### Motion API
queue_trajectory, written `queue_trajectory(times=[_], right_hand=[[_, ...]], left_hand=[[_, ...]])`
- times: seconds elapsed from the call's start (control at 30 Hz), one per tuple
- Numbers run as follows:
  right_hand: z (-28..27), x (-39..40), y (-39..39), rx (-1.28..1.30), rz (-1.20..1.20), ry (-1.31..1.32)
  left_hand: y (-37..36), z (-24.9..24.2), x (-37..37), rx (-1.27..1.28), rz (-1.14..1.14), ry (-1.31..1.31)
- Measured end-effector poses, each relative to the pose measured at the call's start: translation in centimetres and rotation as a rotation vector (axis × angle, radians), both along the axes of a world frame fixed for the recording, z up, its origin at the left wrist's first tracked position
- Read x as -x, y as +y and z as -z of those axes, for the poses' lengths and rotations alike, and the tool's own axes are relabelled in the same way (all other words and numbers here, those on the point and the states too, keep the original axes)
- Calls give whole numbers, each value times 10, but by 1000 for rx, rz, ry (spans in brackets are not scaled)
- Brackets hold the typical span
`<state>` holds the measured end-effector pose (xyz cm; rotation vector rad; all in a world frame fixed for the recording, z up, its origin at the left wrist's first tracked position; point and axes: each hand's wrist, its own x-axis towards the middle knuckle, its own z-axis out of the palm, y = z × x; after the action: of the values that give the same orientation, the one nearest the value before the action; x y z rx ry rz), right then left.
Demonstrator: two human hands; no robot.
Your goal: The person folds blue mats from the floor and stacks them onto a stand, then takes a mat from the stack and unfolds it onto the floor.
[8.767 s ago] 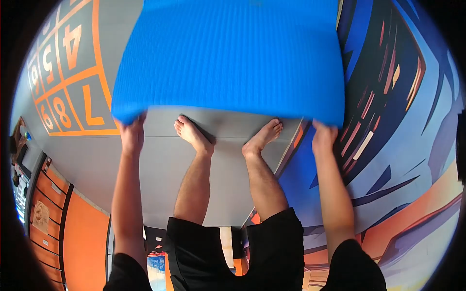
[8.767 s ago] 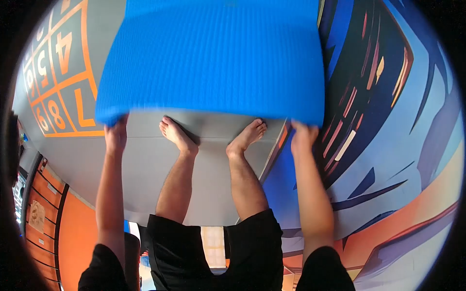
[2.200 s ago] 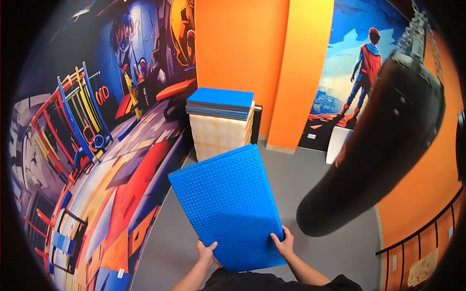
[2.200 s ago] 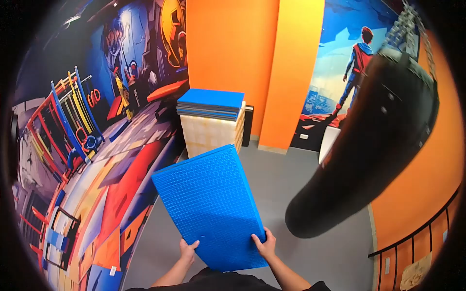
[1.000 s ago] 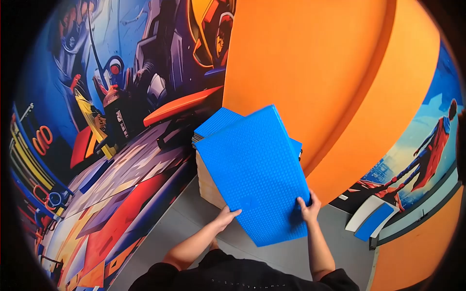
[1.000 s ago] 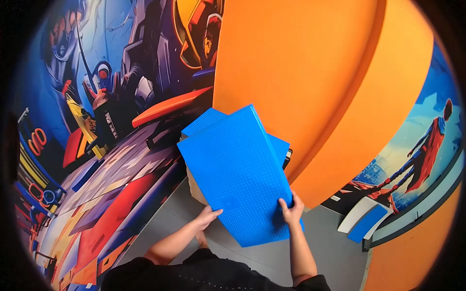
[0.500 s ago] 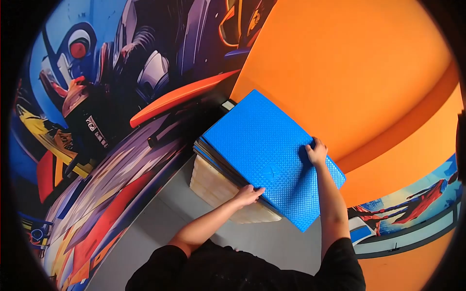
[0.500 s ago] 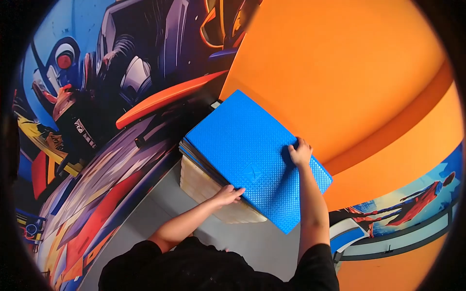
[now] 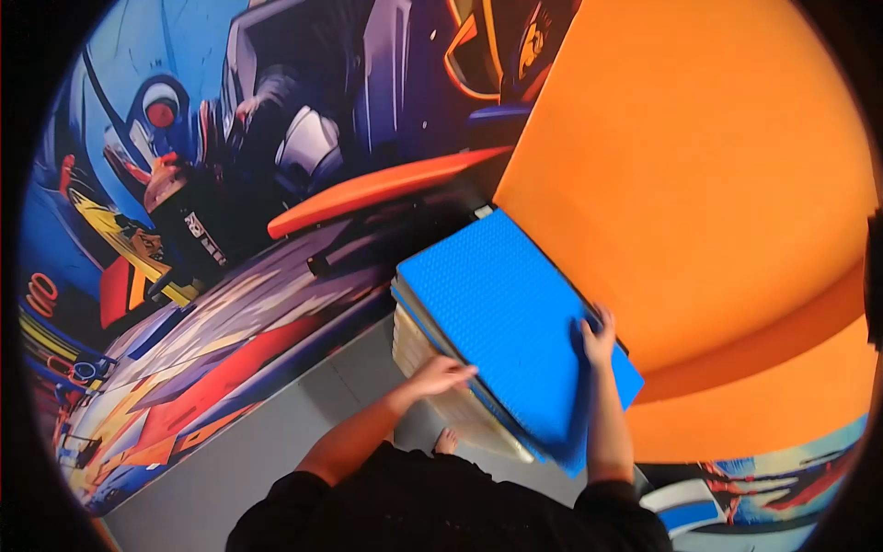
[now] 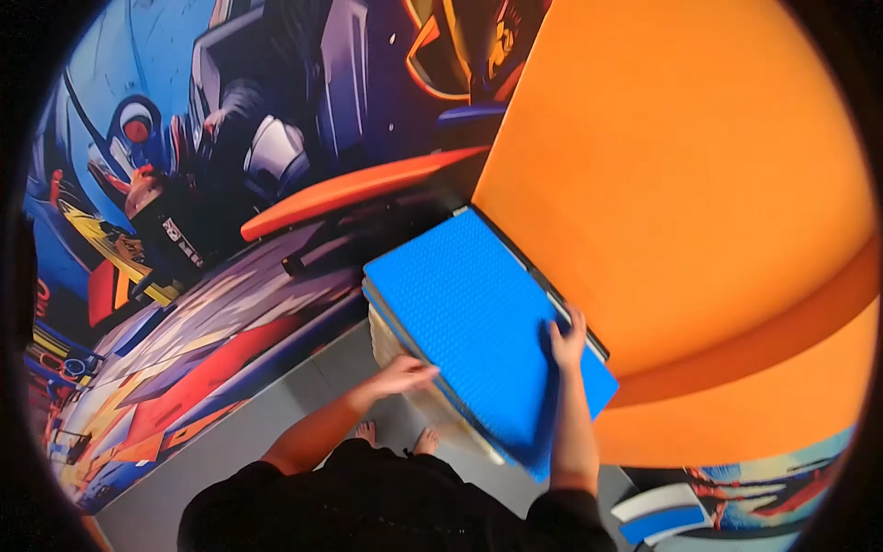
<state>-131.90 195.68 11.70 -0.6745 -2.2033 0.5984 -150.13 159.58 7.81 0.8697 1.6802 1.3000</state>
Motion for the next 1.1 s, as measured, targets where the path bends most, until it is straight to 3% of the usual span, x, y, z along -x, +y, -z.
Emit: queue_trajectory(times=[0.03, 0.07, 0.13, 0.17, 0.2, 0.23, 0.27, 0.3, 0.37, 0.4, 0.43, 0.5, 0.6, 0.73, 0.83, 0.97, 1.03, 1.07, 1.1], right_hand=[[-15, -20, -12, 13, -15, 104], [-28, -51, -21, -21, 84, 67], [-22, -123, -32, -5, 320, 130], [-4, -156, -34, 131, 426, 278], [36, -197, -26, 429, 520, 543], [56, -234, -32, 647, 750, 607], [76, -256, -36, 875, 738, 827], [74, -260, -43, 879, 763, 839], [69, -258, -76, 1533, 991, 731], [61, -232, -92, 1632, 569, 869], [55, -210, -103, 1674, 133, 972], [111, -199, -101, 1588, 210, 862], [75, -191, -100, 1695, 179, 790], [76, -176, -106, 1636, 127, 847], [89, -177, -108, 1471, 220, 614], [77, -174, -111, 1457, 49, 710], [73, -172, -113, 1491, 17, 734], [79, -173, -113, 1463, 8, 725], [87, -176, -111, 1434, -3, 712]], left_hand=[[-13, -1, 16, 77, -165, -114], [-27, 4, 47, 61, -267, -72], [-30, 8, 109, -133, -648, -68], [-29, 28, 155, -41, -758, 234], [-25, 18, 188, -47, -725, 76], [-13, 7, 212, -53, -691, -84], [3, -8, 225, -39, -650, -199], [17, -19, 233, -19, -602, -312], [47, -21, 251, 54, -499, -359], [60, -18, 253, 117, -366, -567], [76, -11, 252, 185, -237, -777], [94, -10, 240, 285, -219, -658], [98, -43, 234, 370, -122, -599], [91, -33, 247, 362, -216, -634], [90, -23, 258, 389, -261, -654], [83, -24, 258, 414, -270, -688], [72, 0, 271, 58, -83, -882], [64, 10, 269, 46, -95, -898], [56, 19, 261, -203, -416, -859]])
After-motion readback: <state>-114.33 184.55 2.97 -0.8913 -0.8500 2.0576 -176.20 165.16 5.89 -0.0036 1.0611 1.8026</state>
